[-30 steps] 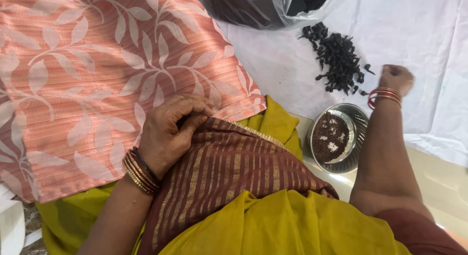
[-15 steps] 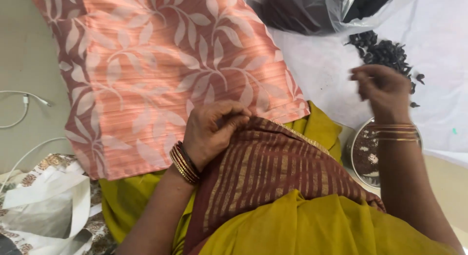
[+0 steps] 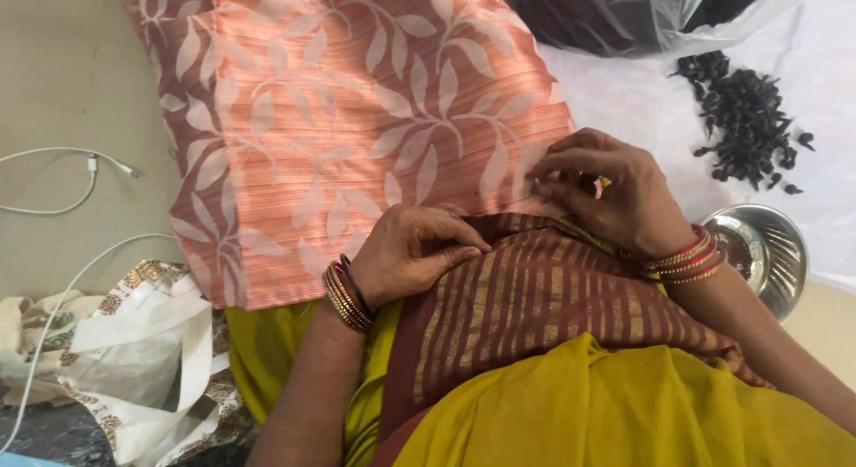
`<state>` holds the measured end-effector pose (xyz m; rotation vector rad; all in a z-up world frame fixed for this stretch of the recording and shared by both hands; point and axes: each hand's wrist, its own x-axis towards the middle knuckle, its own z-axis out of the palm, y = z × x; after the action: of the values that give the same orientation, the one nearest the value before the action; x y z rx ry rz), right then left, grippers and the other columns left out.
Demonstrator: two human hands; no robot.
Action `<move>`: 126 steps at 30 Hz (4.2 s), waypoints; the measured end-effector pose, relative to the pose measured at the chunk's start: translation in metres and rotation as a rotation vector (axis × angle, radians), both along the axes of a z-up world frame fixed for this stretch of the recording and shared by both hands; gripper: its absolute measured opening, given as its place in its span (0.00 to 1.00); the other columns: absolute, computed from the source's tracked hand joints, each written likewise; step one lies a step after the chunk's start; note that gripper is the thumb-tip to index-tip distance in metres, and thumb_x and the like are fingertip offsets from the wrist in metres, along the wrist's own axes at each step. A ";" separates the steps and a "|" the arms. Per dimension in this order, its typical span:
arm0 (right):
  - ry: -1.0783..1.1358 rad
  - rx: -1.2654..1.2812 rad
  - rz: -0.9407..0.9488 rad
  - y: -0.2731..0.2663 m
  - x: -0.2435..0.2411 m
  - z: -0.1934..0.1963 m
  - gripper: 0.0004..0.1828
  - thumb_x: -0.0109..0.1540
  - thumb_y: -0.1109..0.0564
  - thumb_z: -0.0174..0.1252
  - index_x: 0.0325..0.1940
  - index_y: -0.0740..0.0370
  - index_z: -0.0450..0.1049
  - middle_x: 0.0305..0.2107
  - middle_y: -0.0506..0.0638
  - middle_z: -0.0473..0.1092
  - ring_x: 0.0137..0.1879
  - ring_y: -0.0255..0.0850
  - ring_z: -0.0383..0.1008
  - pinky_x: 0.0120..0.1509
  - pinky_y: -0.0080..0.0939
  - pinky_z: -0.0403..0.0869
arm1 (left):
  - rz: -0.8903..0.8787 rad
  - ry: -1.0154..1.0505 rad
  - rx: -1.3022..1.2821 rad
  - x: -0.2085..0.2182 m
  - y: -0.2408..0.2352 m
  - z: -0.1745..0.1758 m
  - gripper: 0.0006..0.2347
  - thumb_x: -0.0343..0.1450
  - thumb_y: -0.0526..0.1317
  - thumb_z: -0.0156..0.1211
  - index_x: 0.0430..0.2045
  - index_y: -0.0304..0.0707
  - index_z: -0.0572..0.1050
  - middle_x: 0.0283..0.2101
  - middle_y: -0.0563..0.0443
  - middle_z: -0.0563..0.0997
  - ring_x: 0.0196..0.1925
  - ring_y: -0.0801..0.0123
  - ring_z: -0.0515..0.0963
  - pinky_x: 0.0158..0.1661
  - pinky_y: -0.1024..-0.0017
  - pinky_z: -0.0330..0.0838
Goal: The person sits on the floor with a cloth over their lap and folds small dark squares into pouches by hand. They pinch and fold each piece, reach into a steel bowl of brown powder, and press the powder into the pouch, setting finished pouches on a white sheet beside a plastic bag of dark material.
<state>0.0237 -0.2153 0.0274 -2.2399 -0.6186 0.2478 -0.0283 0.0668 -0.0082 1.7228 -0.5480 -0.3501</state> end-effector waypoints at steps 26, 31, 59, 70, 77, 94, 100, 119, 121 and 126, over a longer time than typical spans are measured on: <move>-0.303 -0.103 0.268 0.096 0.035 -0.022 0.06 0.67 0.57 0.61 0.44 0.62 0.80 0.43 0.51 0.75 0.40 0.40 0.77 0.41 0.39 0.78 | 0.774 0.416 -0.950 0.011 0.040 -0.032 0.12 0.78 0.44 0.59 0.44 0.31 0.76 0.33 0.48 0.82 0.34 0.69 0.80 0.36 0.73 0.75; -0.349 -0.271 0.251 0.134 0.055 -0.034 0.09 0.66 0.56 0.61 0.45 0.61 0.82 0.43 0.49 0.76 0.35 0.39 0.76 0.33 0.38 0.76 | 0.760 0.428 -0.978 0.013 0.042 -0.032 0.13 0.79 0.45 0.58 0.43 0.31 0.76 0.33 0.48 0.81 0.35 0.69 0.79 0.37 0.73 0.74; 0.103 0.277 -0.110 -0.009 0.045 -0.059 0.03 0.70 0.61 0.53 0.46 0.63 0.70 0.33 0.51 0.71 0.35 0.35 0.73 0.39 0.35 0.77 | 0.671 0.566 -0.957 0.018 0.043 -0.034 0.17 0.80 0.48 0.52 0.47 0.28 0.73 0.37 0.43 0.81 0.39 0.66 0.81 0.43 0.71 0.78; 0.496 -1.001 -0.734 -0.234 -0.065 -0.055 0.11 0.65 0.55 0.65 0.51 0.52 0.82 0.44 0.53 0.81 0.47 0.48 0.82 0.54 0.48 0.78 | 0.659 0.636 -0.846 0.022 0.035 -0.041 0.16 0.80 0.48 0.53 0.47 0.29 0.73 0.37 0.44 0.81 0.39 0.66 0.81 0.44 0.70 0.78; 0.365 -0.208 -0.817 -0.159 -0.022 -0.084 0.18 0.65 0.67 0.56 0.57 0.53 0.77 0.48 0.50 0.79 0.48 0.38 0.81 0.50 0.36 0.81 | 0.598 0.591 -0.783 0.018 0.031 -0.045 0.16 0.82 0.47 0.51 0.47 0.29 0.74 0.38 0.43 0.81 0.41 0.65 0.81 0.46 0.70 0.78; 0.136 -0.868 -0.414 -0.123 -0.028 -0.169 0.38 0.62 0.61 0.58 0.77 0.54 0.57 0.61 0.57 0.60 0.59 0.50 0.68 0.56 0.43 0.77 | 0.629 0.633 -0.686 0.019 0.025 -0.047 0.15 0.80 0.46 0.52 0.46 0.30 0.74 0.37 0.45 0.81 0.41 0.65 0.81 0.44 0.71 0.79; 0.028 -0.788 -0.415 -0.122 -0.020 -0.166 0.24 0.61 0.55 0.63 0.62 0.58 0.69 0.53 0.51 0.68 0.55 0.47 0.72 0.54 0.42 0.78 | 0.615 0.624 -0.686 0.018 0.025 -0.049 0.15 0.81 0.47 0.52 0.45 0.30 0.74 0.37 0.45 0.81 0.41 0.65 0.81 0.44 0.71 0.79; 0.183 -0.649 -0.762 -0.200 -0.034 -0.116 0.08 0.65 0.50 0.62 0.42 0.54 0.81 0.38 0.50 0.79 0.41 0.44 0.79 0.44 0.47 0.79 | 0.603 0.609 -0.676 0.020 0.026 -0.045 0.15 0.80 0.47 0.53 0.45 0.29 0.74 0.36 0.46 0.80 0.40 0.66 0.80 0.44 0.70 0.78; 0.300 -0.795 -0.779 -0.230 -0.054 -0.097 0.11 0.68 0.46 0.62 0.45 0.53 0.83 0.38 0.51 0.80 0.40 0.45 0.80 0.45 0.50 0.79 | 0.585 0.624 -0.704 0.022 0.024 -0.047 0.15 0.80 0.46 0.53 0.45 0.29 0.74 0.36 0.46 0.80 0.40 0.66 0.81 0.44 0.71 0.78; 0.617 -1.346 -0.616 -0.285 -0.082 -0.104 0.12 0.61 0.36 0.65 0.45 0.30 0.86 0.37 0.47 0.81 0.42 0.44 0.82 0.50 0.48 0.79 | 0.585 0.624 -0.664 0.025 0.024 -0.049 0.14 0.80 0.46 0.53 0.44 0.29 0.75 0.35 0.45 0.81 0.38 0.67 0.81 0.43 0.73 0.78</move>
<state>-0.0586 -0.5003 -0.0764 -3.1337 0.8492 1.2349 -0.0032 0.0907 -0.0574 0.9797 0.2852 -0.2246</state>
